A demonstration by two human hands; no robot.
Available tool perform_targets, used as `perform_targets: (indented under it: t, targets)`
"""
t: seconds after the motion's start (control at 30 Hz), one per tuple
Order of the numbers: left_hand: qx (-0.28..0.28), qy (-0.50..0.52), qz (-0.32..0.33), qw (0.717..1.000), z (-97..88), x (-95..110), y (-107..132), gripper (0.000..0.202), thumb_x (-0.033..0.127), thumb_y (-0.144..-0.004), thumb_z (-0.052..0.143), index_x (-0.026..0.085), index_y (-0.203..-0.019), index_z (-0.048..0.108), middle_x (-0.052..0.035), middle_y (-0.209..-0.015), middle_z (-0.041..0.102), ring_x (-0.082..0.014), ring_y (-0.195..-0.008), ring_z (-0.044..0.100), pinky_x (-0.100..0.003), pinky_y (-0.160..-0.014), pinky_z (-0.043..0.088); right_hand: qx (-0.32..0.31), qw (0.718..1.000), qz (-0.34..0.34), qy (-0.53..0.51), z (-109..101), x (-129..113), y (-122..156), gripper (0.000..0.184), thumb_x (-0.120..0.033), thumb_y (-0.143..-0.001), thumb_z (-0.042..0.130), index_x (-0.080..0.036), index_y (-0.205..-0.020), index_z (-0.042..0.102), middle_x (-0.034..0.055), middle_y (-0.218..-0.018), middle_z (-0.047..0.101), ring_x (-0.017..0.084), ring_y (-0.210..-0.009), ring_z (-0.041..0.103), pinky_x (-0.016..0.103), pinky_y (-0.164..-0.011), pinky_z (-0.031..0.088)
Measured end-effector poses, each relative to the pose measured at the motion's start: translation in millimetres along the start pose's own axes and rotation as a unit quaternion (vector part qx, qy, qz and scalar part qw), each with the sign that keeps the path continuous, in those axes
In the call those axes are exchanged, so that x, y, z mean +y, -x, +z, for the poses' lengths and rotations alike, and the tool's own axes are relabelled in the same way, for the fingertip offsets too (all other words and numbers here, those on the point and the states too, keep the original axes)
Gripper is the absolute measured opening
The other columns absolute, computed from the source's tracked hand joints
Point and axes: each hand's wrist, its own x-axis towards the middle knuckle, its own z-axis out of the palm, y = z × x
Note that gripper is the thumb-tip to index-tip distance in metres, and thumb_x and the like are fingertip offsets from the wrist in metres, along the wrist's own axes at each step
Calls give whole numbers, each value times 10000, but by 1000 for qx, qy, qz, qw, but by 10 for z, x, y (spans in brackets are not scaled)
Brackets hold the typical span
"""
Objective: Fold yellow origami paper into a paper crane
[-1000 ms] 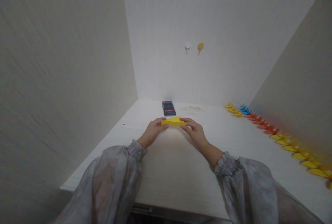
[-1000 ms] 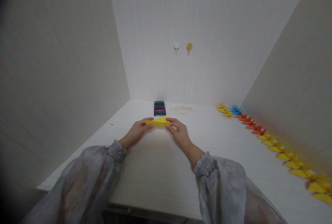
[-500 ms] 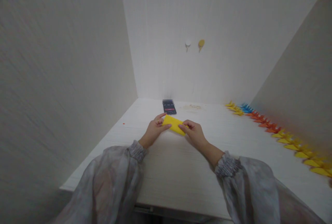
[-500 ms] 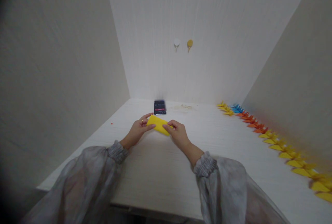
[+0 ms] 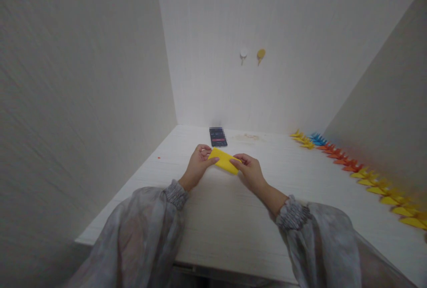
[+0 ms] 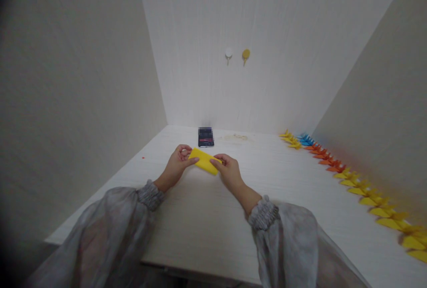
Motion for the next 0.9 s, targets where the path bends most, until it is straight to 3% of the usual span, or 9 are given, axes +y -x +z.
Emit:
perform_targets:
  t: [0.17,0.37,0.63,0.8,0.9]
  targets:
    - [-10,-14,-29,999,2,18,17,511,258,-572,683,160,-1009,436,-48,-827,633,-156,-719,603,-323,-706,464,11,998,-4,57,-13,17,6,252,-415,-633,602,-172,-693,625,25,-643,615,138,-574,538,258,-534,417]
    - [9,-13,-68,998,1,21,26,306,300,-605,656,119,-830,554,-41,-779,641,-135,-700,590,-283,-701,454,19,997,-13,72,-23,43,2,240,-402,-631,604,-169,-679,633,22,-625,611,137,-571,534,253,-531,411]
    - [11,-21,-74,997,-11,40,26,280,300,-603,654,112,-791,568,-30,-709,644,-129,-652,588,-268,-661,459,6,993,-45,108,-56,67,-14,227,-391,-659,579,-175,-682,643,33,-653,628,147,-603,544,257,-559,416]
    - [-13,-56,-85,995,21,33,29,257,303,-603,651,120,-774,593,-32,-699,650,-132,-639,587,-264,-643,462,2,964,-141,224,-33,-66,16,187,-328,-710,548,-204,-801,655,47,-752,641,172,-722,554,306,-682,418]
    - [-32,-73,-96,992,61,39,35,252,291,-581,667,122,-756,599,-31,-685,650,-130,-620,583,-258,-618,459,-22,940,-176,290,9,-154,36,145,-309,-724,542,-229,-755,658,39,-732,642,179,-731,549,331,-720,397]
